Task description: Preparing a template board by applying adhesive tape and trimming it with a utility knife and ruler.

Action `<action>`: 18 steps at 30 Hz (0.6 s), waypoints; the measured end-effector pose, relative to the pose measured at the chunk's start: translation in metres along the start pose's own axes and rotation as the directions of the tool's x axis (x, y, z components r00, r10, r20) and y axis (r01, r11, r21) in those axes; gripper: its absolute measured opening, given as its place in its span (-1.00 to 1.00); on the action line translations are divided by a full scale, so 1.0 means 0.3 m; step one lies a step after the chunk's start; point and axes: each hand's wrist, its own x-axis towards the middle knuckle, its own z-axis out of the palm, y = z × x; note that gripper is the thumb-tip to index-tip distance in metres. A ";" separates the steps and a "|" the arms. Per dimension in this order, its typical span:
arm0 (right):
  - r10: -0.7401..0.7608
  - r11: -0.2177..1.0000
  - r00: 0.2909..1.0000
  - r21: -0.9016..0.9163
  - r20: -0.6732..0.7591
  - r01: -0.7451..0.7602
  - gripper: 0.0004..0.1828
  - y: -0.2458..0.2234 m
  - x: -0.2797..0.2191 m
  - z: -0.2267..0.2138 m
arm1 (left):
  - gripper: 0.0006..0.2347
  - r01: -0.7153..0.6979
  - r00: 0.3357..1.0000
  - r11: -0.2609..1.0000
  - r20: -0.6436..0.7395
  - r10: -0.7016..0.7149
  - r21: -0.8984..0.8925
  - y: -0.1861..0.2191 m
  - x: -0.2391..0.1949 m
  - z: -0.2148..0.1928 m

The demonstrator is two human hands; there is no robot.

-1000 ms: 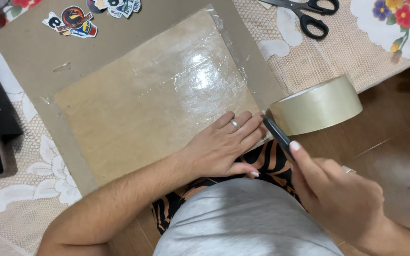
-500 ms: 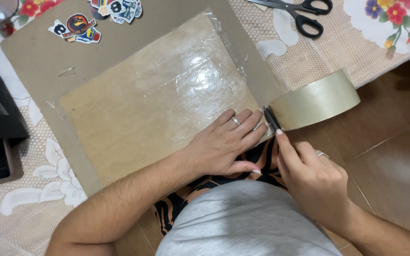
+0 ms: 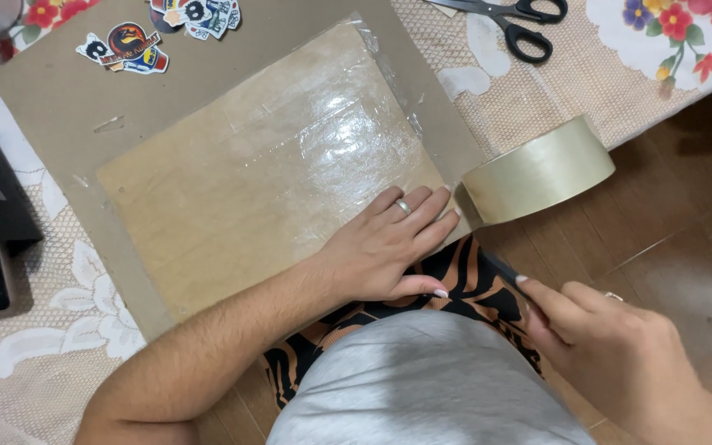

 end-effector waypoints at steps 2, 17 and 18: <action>0.045 0.927 0.989 0.363 0.142 -0.094 -0.68 0.065 0.007 -0.063 | -0.27 0.001 1.000 1.000 -0.001 -0.001 0.004 -0.002 0.003 -0.001; -0.178 0.884 0.888 0.464 0.425 -0.045 -0.14 0.371 0.626 -0.024 | -0.27 0.025 0.995 0.999 0.102 -0.022 -0.032 -0.002 0.008 -0.008; -0.176 0.875 0.853 0.476 0.491 -0.093 -0.24 0.395 0.633 -0.013 | -0.27 0.025 0.995 0.999 0.101 -0.023 -0.026 -0.001 0.007 -0.008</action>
